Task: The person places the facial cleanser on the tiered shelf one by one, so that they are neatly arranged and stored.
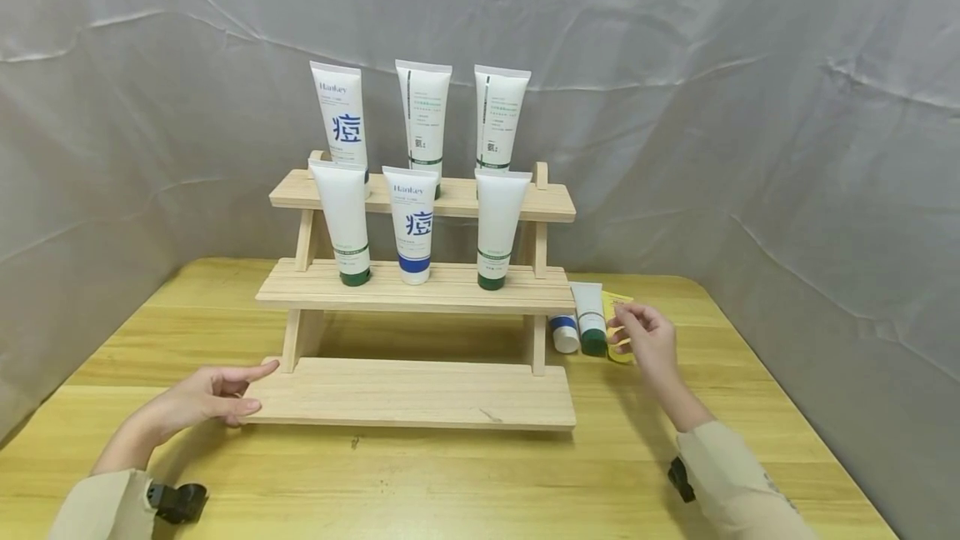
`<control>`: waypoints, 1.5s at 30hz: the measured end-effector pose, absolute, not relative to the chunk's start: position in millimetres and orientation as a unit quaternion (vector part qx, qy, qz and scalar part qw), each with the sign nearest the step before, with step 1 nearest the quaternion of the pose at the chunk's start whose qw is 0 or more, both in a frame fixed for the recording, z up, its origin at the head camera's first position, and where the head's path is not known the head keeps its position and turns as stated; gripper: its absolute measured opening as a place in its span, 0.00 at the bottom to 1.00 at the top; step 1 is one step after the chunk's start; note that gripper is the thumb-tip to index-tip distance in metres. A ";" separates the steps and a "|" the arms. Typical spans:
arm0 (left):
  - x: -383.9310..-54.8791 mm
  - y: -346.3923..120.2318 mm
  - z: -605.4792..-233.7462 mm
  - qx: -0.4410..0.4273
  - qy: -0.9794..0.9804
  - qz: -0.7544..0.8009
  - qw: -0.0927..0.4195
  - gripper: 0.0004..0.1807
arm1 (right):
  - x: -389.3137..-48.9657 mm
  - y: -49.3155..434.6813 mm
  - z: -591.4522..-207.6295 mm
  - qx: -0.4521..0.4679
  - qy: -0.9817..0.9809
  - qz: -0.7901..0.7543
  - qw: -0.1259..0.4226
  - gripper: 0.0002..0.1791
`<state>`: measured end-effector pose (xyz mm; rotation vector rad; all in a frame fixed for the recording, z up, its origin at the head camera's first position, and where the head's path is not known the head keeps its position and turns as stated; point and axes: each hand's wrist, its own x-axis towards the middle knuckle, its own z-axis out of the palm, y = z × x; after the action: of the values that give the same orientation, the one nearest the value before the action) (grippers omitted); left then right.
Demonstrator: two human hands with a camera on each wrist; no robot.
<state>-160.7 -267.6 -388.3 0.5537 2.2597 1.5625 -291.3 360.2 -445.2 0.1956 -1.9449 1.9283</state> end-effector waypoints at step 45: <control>-160.5 -268.4 -390.5 0.207 0.789 0.555 0.164 0.33 | -246.2 349.6 -390.9 -0.006 -0.898 0.439 -0.028 0.35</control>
<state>-160.5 -268.4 -390.5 0.5905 2.2496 1.5815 -246.2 349.6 -390.9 -0.0198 -2.8722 1.4037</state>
